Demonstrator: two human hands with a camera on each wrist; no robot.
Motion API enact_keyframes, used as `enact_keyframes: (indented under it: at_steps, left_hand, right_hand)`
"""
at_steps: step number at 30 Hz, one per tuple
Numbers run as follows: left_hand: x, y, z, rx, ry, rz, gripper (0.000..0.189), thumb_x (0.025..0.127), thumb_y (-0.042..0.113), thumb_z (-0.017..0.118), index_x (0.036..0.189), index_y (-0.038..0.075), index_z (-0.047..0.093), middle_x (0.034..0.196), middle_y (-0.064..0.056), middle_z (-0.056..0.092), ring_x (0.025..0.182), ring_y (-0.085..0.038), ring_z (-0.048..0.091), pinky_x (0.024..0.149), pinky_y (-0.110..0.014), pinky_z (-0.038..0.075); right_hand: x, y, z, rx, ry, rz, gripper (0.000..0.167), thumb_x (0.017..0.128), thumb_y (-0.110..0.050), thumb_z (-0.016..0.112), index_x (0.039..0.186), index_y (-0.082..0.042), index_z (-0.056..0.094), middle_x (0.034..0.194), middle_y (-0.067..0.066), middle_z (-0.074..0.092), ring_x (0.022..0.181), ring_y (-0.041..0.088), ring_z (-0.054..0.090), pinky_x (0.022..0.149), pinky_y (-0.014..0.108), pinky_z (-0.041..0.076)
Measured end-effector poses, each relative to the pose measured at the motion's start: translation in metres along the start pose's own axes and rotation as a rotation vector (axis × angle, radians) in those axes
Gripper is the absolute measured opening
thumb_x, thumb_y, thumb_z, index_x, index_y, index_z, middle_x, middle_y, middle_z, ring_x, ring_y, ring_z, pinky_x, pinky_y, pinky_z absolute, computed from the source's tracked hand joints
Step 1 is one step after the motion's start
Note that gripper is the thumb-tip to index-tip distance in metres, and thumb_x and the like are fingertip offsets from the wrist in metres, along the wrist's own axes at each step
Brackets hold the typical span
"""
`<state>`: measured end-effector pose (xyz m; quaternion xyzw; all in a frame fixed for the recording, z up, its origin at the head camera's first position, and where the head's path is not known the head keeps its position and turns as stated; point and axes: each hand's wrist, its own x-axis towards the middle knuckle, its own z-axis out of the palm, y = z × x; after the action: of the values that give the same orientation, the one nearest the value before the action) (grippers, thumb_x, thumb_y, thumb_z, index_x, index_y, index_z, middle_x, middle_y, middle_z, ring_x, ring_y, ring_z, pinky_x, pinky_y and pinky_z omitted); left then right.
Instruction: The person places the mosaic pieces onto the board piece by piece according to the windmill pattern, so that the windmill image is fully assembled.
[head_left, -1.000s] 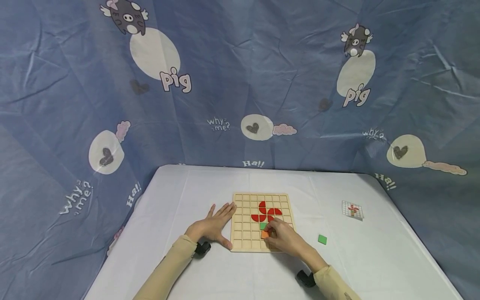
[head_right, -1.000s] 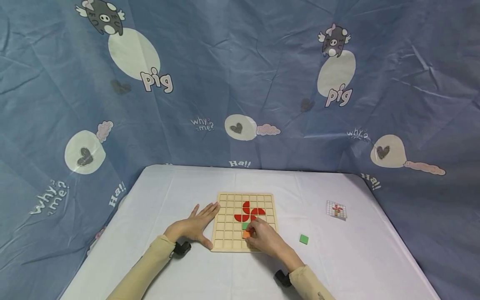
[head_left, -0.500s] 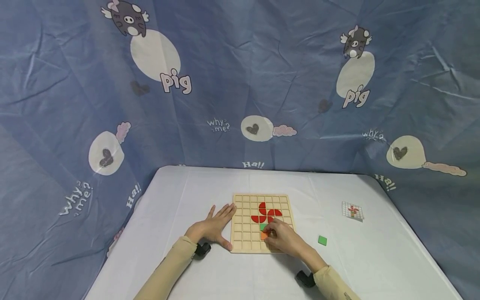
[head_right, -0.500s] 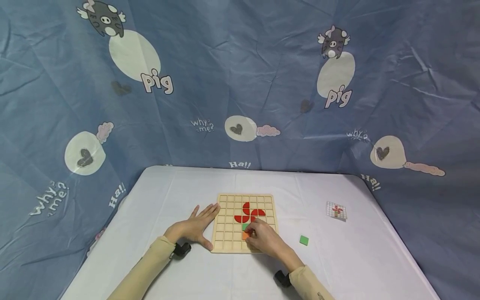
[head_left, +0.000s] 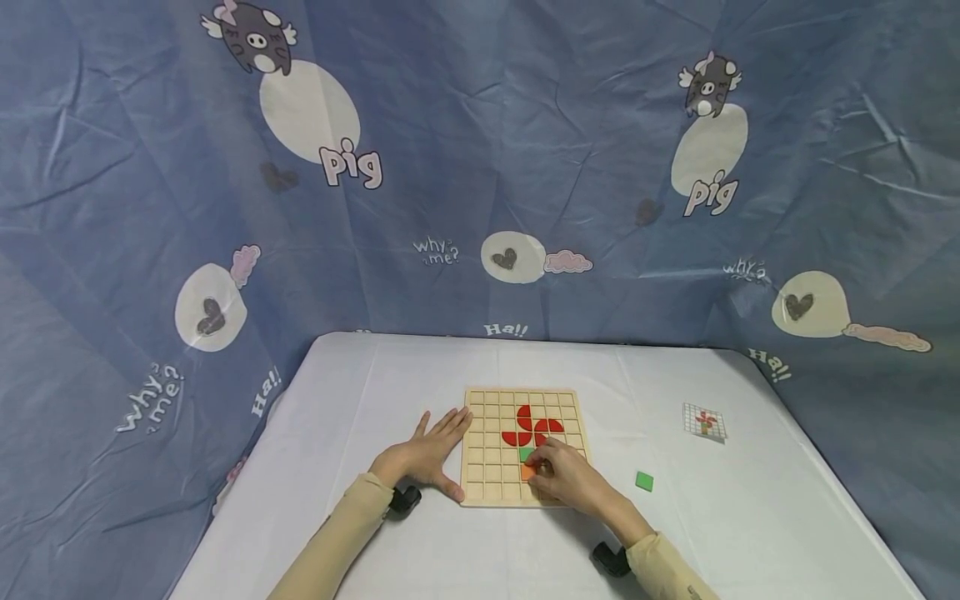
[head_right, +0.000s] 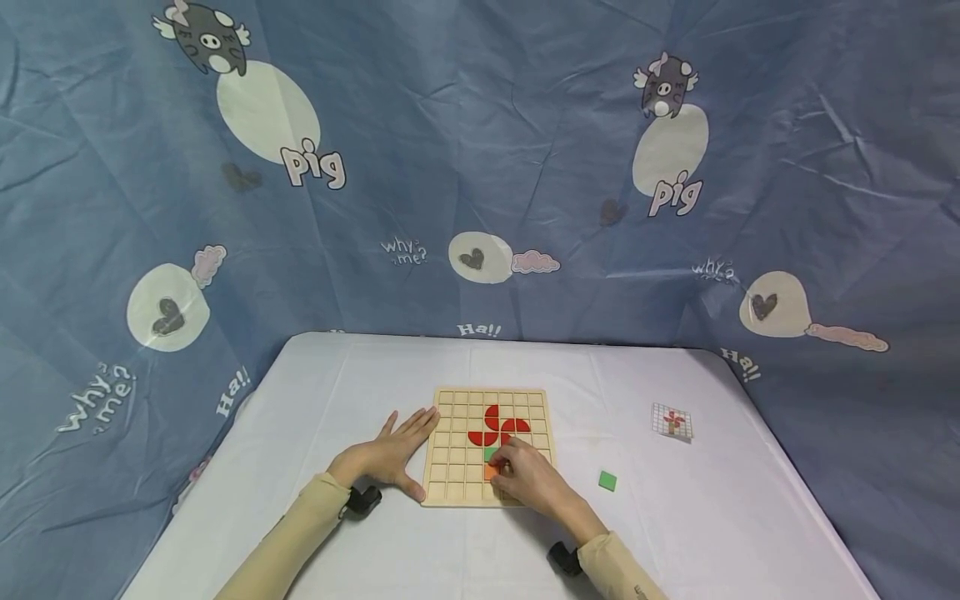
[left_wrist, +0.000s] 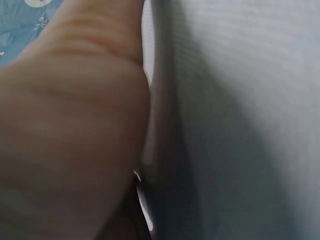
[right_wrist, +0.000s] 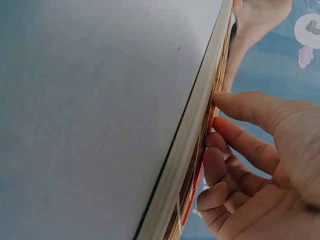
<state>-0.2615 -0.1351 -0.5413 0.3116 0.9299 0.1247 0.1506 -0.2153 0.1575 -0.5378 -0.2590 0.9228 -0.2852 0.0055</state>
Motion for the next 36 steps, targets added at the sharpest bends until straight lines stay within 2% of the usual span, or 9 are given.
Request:
enact_keyframes:
  at_steps: [10, 14, 21, 28, 36]
  left_hand:
    - [-0.001, 0.0, 0.002, -0.004, -0.001, 0.001, 0.138, 0.058, 0.073, 0.074, 0.156, 0.01, 0.0, 0.164, -0.008, -0.003, 0.151, -0.028, -0.003, 0.116, -0.064, -0.005]
    - [-0.001, 0.0, 0.002, 0.006, -0.007, -0.002, 0.138, 0.058, 0.074, 0.073, 0.156, 0.01, -0.001, 0.164, -0.007, -0.005, 0.151, -0.028, -0.003, 0.116, -0.063, -0.006]
    - [-0.001, 0.001, 0.002, 0.008, -0.006, -0.009, 0.138, 0.057, 0.074, 0.073, 0.156, 0.01, 0.001, 0.164, -0.007, -0.004, 0.151, -0.027, -0.003, 0.117, -0.063, -0.005]
    - [-0.001, 0.0, 0.003, 0.013, -0.009, -0.018, 0.139, 0.057, 0.075, 0.072, 0.156, 0.011, 0.0, 0.164, -0.006, -0.005, 0.151, -0.026, -0.004, 0.117, -0.062, -0.005]
    - [0.001, -0.001, 0.003, 0.021, -0.003, -0.014, 0.139, 0.057, 0.075, 0.072, 0.156, 0.011, -0.001, 0.164, -0.006, -0.005, 0.151, -0.027, -0.004, 0.117, -0.062, -0.006]
  right_hand:
    - [-0.011, 0.001, -0.008, 0.053, 0.037, 0.021, 0.015, 0.086, -0.016, 0.073, 0.101, -0.013, 0.071, 0.091, -0.005, 0.06, 0.077, 0.006, 0.054, 0.064, 0.018, 0.048]
    - [-0.02, 0.004, -0.019, 0.094, 0.077, 0.036, 0.016, 0.084, -0.013, 0.074, 0.1, -0.011, 0.07, 0.092, -0.003, 0.062, 0.077, 0.009, 0.056, 0.065, 0.018, 0.049]
    - [-0.042, 0.019, -0.036, 0.094, 0.123, 0.076, 0.018, 0.083, -0.013, 0.076, 0.098, -0.012, 0.066, 0.095, -0.003, 0.063, 0.08, 0.011, 0.056, 0.066, 0.021, 0.048]
    - [-0.067, 0.039, -0.056, 0.047, 0.154, 0.176, 0.026, 0.08, -0.013, 0.078, 0.1, -0.014, 0.063, 0.099, -0.005, 0.062, 0.086, 0.015, 0.056, 0.072, 0.026, 0.048]
    - [-0.088, 0.059, -0.076, 0.015, 0.188, 0.26, 0.028, 0.079, -0.009, 0.077, 0.103, -0.012, 0.063, 0.101, -0.001, 0.062, 0.086, 0.017, 0.054, 0.066, 0.025, 0.044]
